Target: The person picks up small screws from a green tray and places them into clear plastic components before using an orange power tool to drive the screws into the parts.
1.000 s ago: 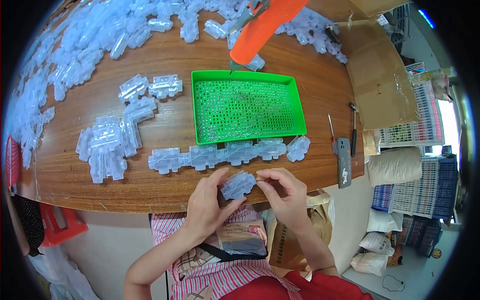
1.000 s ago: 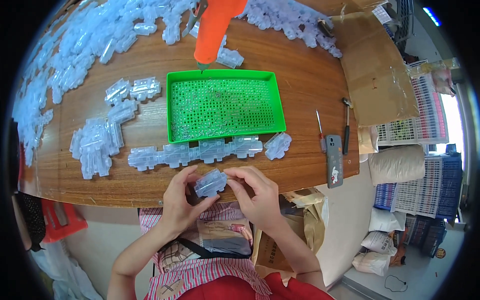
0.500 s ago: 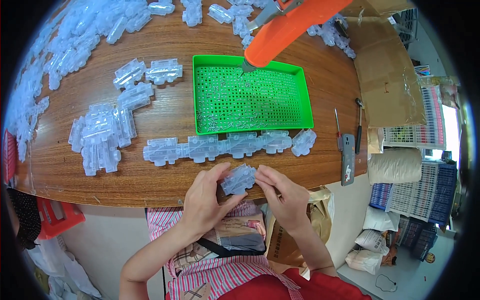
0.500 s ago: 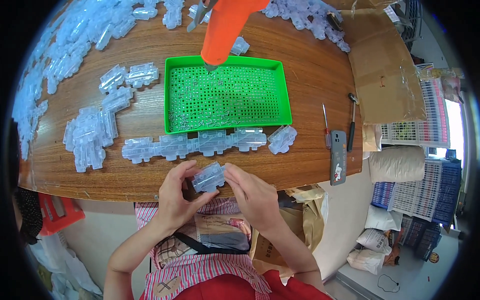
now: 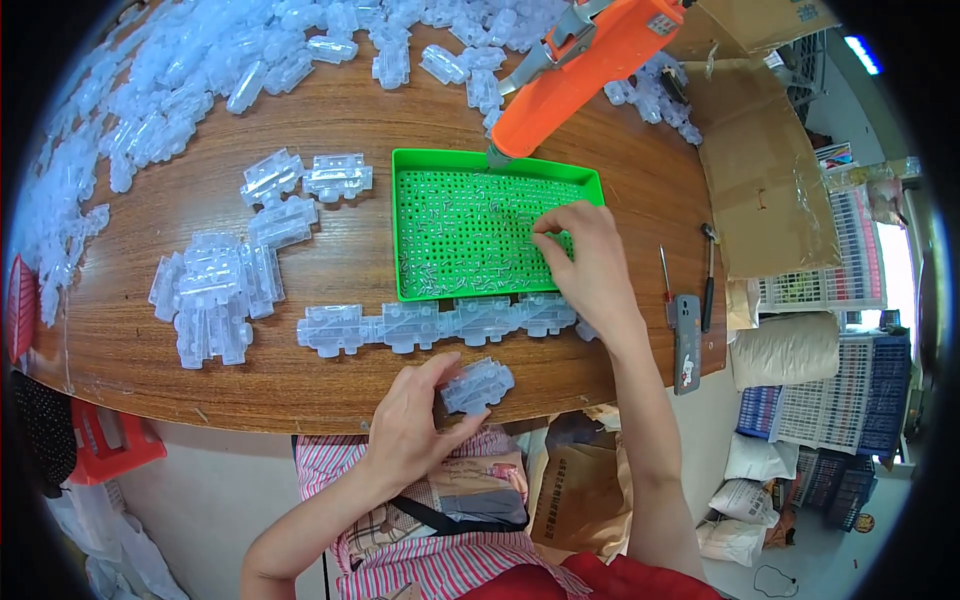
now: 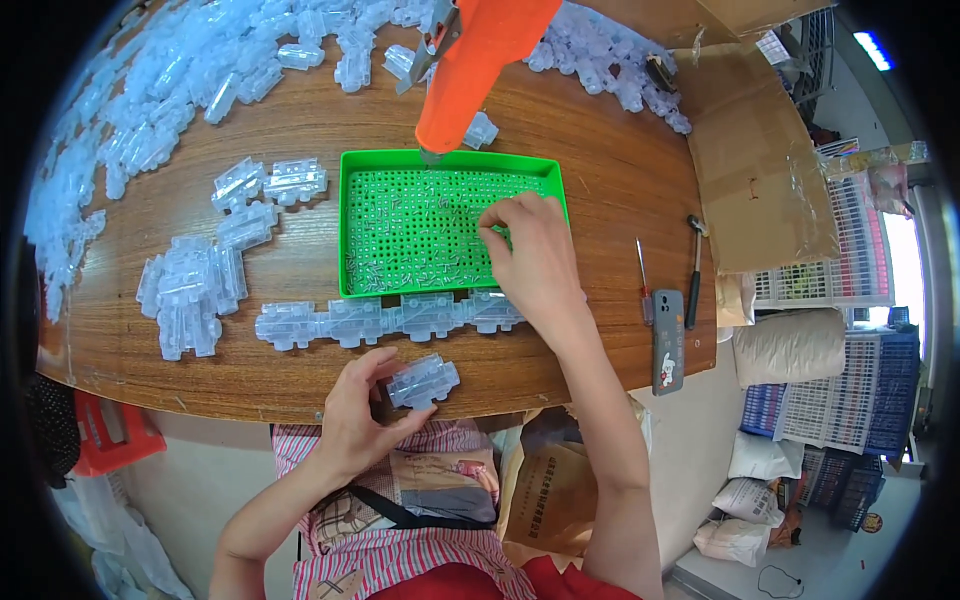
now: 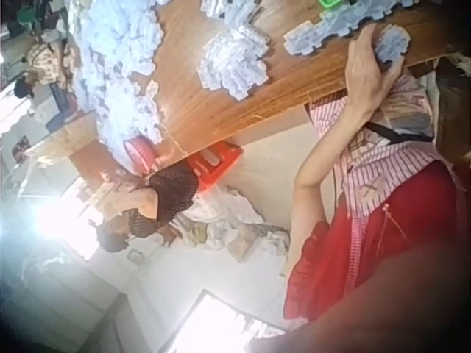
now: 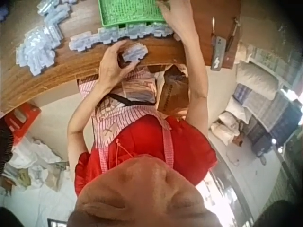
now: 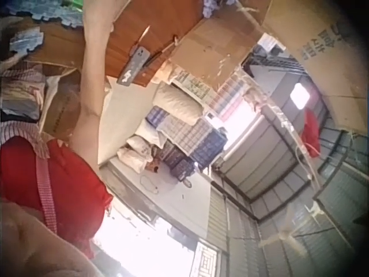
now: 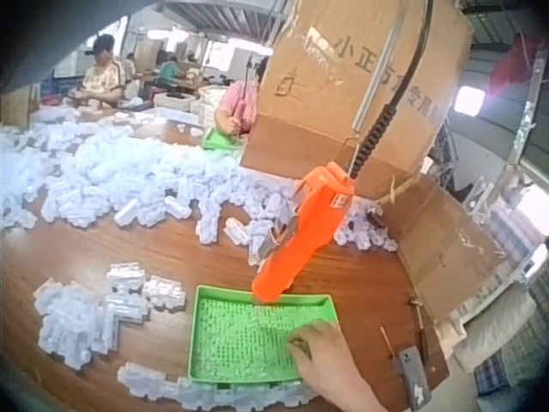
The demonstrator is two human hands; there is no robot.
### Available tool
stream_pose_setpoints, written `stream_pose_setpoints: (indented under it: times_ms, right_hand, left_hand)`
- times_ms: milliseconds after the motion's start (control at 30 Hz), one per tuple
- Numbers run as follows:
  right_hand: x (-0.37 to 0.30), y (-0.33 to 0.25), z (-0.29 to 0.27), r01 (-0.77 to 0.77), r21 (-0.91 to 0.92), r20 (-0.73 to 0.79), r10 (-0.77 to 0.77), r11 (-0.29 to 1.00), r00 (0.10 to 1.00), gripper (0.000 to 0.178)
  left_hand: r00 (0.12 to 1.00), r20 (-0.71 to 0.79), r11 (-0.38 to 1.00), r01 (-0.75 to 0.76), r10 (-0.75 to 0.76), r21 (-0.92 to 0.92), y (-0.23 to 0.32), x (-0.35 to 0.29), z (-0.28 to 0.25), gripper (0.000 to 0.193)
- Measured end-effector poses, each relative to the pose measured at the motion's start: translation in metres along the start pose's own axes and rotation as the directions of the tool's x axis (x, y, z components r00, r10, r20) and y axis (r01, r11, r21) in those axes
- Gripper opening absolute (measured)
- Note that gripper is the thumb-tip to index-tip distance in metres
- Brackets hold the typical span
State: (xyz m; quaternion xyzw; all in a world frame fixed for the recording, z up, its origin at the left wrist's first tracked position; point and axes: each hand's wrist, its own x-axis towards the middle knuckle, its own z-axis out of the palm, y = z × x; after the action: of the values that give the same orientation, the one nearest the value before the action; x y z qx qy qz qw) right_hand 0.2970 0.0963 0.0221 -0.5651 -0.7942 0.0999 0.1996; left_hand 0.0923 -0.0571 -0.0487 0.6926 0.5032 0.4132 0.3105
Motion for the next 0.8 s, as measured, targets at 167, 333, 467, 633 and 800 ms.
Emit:
stream_pose_setpoints:
  times_ms: [167,333,467,633,800]
  right_hand:
    - [0.007,0.006,0.012,-0.030,-0.047,0.136,0.036,0.998,0.990,0.008]
    - [0.011,0.003,0.010,0.076,-0.265,0.200,-0.022,0.961,0.980,0.012]
    - [0.009,0.007,0.004,0.066,-0.171,0.132,-0.044,0.983,0.990,0.012]
    - [-0.045,-0.034,-0.026,-0.202,0.605,0.205,0.095,0.770,0.974,0.006]
    - [-0.131,-0.048,0.011,-0.297,0.777,0.275,0.126,0.554,0.953,0.009]
  left_hand:
    - [1.000,0.014,1.000,0.014,-0.014,-0.013,0.001,-0.001,-0.001,0.080]
    - [1.000,-0.010,0.999,-0.004,0.003,-0.032,0.001,0.003,-0.001,0.076]
    - [1.000,-0.018,0.999,-0.017,0.017,-0.031,0.001,0.005,0.002,0.076]
    - [1.000,-0.030,1.000,-0.001,0.000,-0.031,-0.003,-0.001,0.002,0.077]
    - [0.999,-0.033,0.999,0.004,-0.006,-0.039,-0.002,0.000,0.002,0.076]
